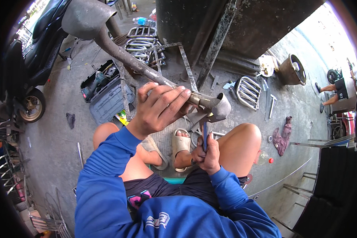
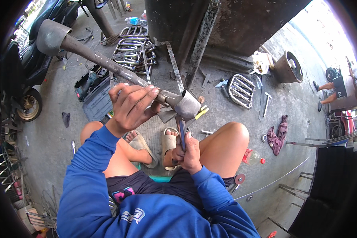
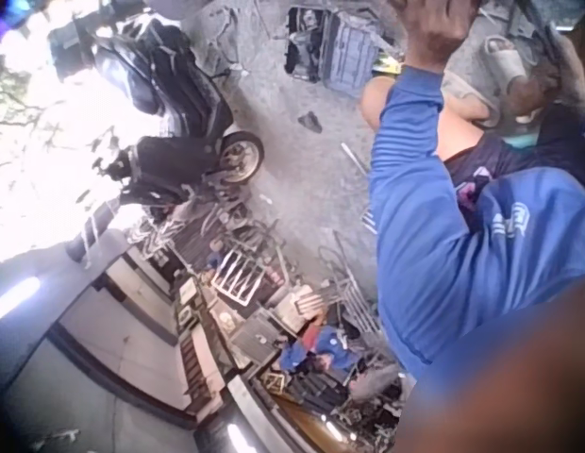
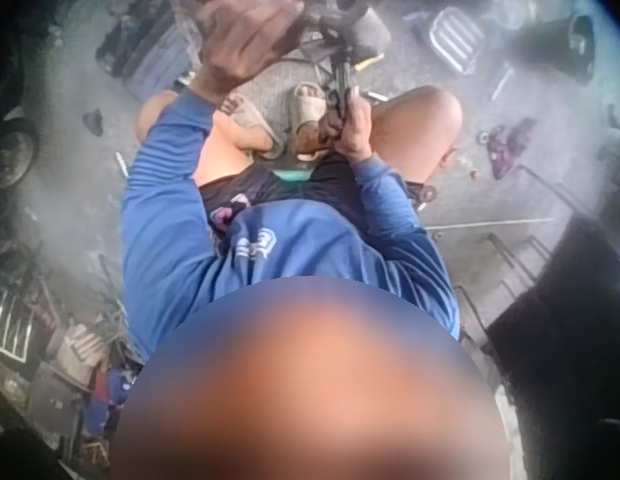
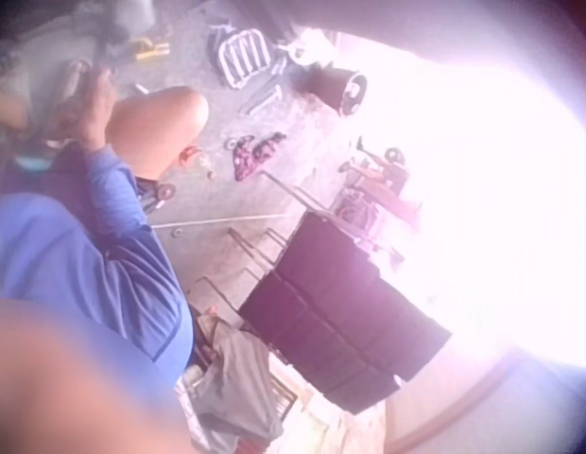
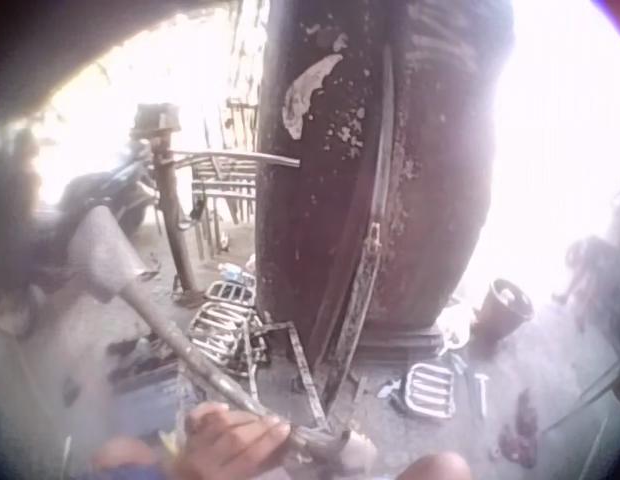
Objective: The person grinds a metal tube, then uses a hammer to shape a curved metal piece. They weld the curved piece to a frame using a welding torch, repeatedly hammering and welding to secure the joint.
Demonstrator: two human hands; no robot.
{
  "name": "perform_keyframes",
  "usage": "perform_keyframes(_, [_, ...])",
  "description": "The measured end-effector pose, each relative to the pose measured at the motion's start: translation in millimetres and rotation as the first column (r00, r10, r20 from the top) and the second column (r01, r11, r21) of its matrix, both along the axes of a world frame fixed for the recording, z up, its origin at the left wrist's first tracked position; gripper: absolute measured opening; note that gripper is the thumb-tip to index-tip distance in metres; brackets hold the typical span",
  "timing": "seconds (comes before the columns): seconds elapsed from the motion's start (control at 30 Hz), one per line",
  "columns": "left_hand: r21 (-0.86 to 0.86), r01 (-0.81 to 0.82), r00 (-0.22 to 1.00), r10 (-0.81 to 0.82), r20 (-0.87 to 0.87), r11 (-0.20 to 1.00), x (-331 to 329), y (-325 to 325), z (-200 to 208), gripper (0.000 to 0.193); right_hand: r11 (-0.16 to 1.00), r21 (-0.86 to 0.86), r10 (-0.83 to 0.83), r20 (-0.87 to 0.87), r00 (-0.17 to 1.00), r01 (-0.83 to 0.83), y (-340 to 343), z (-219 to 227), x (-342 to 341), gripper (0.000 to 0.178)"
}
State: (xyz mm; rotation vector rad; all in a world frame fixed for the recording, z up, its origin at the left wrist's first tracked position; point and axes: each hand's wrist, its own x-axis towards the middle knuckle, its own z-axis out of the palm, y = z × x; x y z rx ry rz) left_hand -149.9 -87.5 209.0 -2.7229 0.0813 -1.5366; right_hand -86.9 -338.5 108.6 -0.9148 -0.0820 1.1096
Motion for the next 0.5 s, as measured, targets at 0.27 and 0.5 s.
perform_keyframes(0.27, [-0.301, 0.161, 0.955, -0.225, -0.191, 0.94, 4, 26, 9, 0.042, 0.996, -0.041, 0.077, -0.113, 0.991, -0.082, -1, 8, 9, 0.058])
perform_keyframes(0.5, [-0.397, 0.053, 0.942, -0.177, -0.284, 0.916, 16, 31, -12, 0.036, 0.927, 0.365, 0.293, -0.546, 0.785, -0.092, 6, 18, 3, 0.056])
